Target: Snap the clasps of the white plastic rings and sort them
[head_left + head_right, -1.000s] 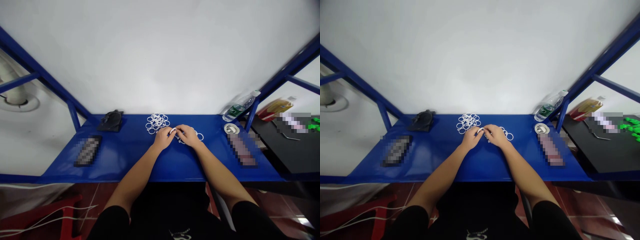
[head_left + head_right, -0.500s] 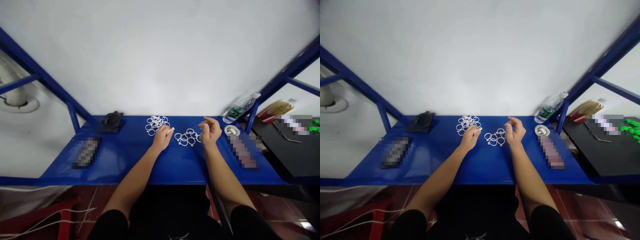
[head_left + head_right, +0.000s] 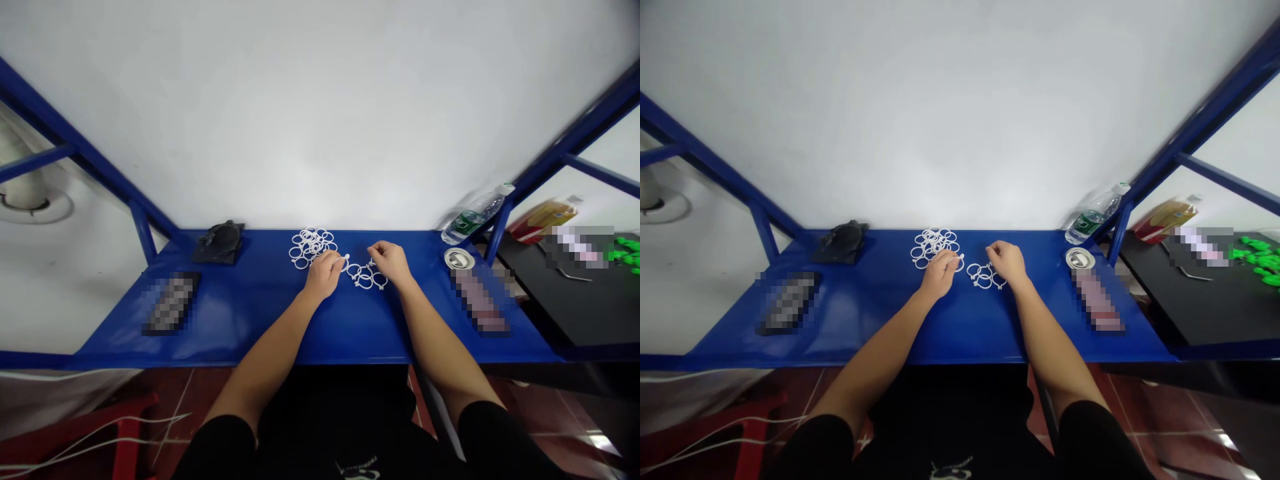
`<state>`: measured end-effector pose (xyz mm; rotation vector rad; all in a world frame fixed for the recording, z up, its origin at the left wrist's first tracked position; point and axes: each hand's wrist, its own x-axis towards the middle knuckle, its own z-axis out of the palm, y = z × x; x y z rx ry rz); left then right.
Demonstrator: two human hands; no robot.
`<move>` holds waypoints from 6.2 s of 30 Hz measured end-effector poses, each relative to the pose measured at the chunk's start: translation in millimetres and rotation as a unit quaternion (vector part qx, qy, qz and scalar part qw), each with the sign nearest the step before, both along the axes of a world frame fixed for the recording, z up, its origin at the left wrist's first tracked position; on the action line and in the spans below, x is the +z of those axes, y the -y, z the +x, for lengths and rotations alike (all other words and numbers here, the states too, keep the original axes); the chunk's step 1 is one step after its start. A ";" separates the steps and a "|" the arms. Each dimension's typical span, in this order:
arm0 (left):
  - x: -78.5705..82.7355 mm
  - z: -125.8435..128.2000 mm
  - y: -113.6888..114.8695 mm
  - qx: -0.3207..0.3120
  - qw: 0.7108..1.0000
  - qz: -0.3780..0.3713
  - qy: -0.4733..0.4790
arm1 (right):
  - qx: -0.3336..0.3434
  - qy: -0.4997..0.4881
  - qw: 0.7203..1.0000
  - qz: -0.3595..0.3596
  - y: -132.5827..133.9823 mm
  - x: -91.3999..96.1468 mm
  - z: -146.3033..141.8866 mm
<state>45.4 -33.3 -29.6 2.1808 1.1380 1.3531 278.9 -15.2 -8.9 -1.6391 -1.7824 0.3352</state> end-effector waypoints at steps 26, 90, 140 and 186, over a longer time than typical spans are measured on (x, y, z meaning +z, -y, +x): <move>-2.6 -0.1 3.6 -0.042 0.996 -0.043 -0.070 | 0.255 -0.078 0.960 0.090 26.9 1.7 -38.0; -2.5 -3.1 -6.2 0.004 0.990 0.034 -0.134 | 0.209 0.037 0.977 -0.009 31.8 7.3 -44.1; -4.9 -8.1 -12.8 0.008 0.993 0.020 -0.114 | 0.219 0.017 0.974 0.057 20.9 -9.6 -35.6; -8.3 -34.0 -22.7 0.153 0.972 -0.030 -0.174 | 0.100 0.217 0.971 -0.013 13.6 -21.5 -22.1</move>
